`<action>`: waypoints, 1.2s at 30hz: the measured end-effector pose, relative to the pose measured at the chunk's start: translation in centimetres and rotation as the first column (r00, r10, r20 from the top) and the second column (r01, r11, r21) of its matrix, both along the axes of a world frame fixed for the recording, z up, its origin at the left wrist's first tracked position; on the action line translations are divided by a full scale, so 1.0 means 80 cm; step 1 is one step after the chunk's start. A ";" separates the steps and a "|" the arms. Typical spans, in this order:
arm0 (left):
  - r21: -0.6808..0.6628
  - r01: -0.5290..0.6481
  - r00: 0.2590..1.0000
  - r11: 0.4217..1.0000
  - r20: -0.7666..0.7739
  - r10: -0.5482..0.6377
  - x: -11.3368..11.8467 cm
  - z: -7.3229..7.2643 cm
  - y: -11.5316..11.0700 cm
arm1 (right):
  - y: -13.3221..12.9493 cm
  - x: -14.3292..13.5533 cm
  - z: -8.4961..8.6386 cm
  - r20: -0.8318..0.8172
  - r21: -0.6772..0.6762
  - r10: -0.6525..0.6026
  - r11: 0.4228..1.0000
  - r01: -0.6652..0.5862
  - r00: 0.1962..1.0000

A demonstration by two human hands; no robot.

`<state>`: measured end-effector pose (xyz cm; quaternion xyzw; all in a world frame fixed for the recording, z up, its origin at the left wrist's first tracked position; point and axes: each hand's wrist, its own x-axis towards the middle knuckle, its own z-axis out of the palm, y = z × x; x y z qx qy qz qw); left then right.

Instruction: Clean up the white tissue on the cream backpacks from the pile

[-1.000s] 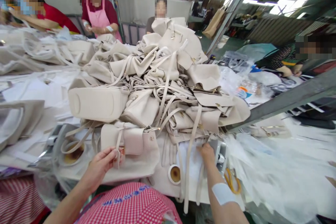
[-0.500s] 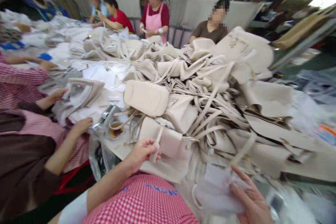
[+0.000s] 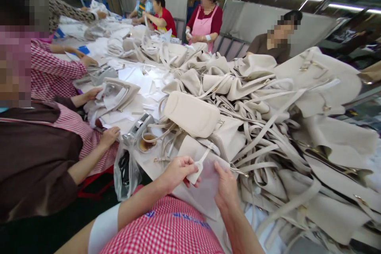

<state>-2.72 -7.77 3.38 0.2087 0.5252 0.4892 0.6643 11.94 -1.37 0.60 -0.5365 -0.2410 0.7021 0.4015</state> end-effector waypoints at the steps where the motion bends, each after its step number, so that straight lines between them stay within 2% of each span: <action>1: -0.003 0.001 1.000 1.000 0.005 -0.001 0.000 -0.002 0.000 | 0.001 -0.002 -0.004 -0.045 -0.037 0.022 0.999 -0.024 0.999; 5: -0.013 -0.003 1.000 1.000 -0.029 0.003 0.004 -0.016 0.000 | -0.004 -0.011 -0.019 -0.287 -0.169 0.173 0.959 -0.228 0.942; 8: -0.007 0.005 0.995 1.000 -0.103 -0.006 0.007 -0.028 -0.001 | -0.010 -0.014 -0.016 -0.329 -0.158 0.202 0.951 -0.265 0.922; 11: -0.014 0.012 0.989 1.000 -0.147 -0.014 0.010 -0.039 -0.001 | -0.010 -0.019 -0.002 -0.245 -0.076 0.154 0.981 -0.178 0.957; 14: -0.018 0.028 0.984 0.999 -0.175 -0.031 0.013 -0.046 -0.001 | -0.007 -0.028 0.010 -0.113 0.009 0.051 0.999 -0.050 0.992; 17: 0.007 0.042 0.973 0.999 -0.227 -0.040 0.013 -0.047 -0.003 | -0.003 -0.037 0.013 -0.074 0.004 -0.036 0.999 0.036 0.997; 19: 0.095 0.007 0.933 0.995 -0.358 0.028 0.008 -0.045 -0.006 | -0.001 -0.041 0.011 -0.082 -0.017 -0.055 0.998 0.054 0.995; 21: 0.208 -0.075 0.841 0.975 -0.512 0.174 0.000 -0.041 -0.009 | 0.000 -0.041 0.009 -0.086 -0.027 -0.056 0.998 0.054 0.995; 23: 0.267 -0.173 0.772 0.948 -0.561 0.298 -0.009 -0.037 -0.009 | 0.001 -0.040 0.008 -0.090 -0.027 -0.048 0.999 0.045 0.995; 24: 0.259 -0.203 0.785 0.944 -0.534 0.316 -0.013 -0.035 -0.009 | 0.001 -0.039 0.008 -0.093 -0.027 -0.043 0.999 0.041 0.995; 25: 0.231 -0.207 0.829 0.951 -0.475 0.296 -0.015 -0.035 -0.008 | 0.001 -0.039 0.009 -0.099 -0.030 -0.038 0.999 0.035 0.994; 28: 0.096 -0.109 0.976 0.989 -0.180 0.125 -0.010 -0.037 -0.007 | 0.002 -0.040 0.008 -0.107 -0.044 -0.035 0.999 0.030 0.994; 29: 0.054 -0.083 0.993 0.995 -0.084 0.088 -0.006 -0.039 -0.007 | 0.002 -0.040 0.008 -0.103 -0.044 -0.040 0.998 0.036 0.994; 31: -0.006 -0.085 0.996 0.996 0.039 0.085 0.003 -0.042 -0.008 | 0.004 -0.040 0.007 -0.076 -0.030 -0.040 0.999 0.038 0.996; 33: -0.018 -0.112 0.992 0.993 0.057 0.113 0.009 -0.045 -0.009 | 0.005 -0.038 0.005 -0.046 -0.010 -0.024 1.000 0.023 0.999; 36: -0.007 -0.154 0.988 0.988 -0.010 0.154 0.010 -0.047 -0.009 | 0.007 -0.035 0.003 -0.007 0.031 -0.027 0.999 0.027 1.000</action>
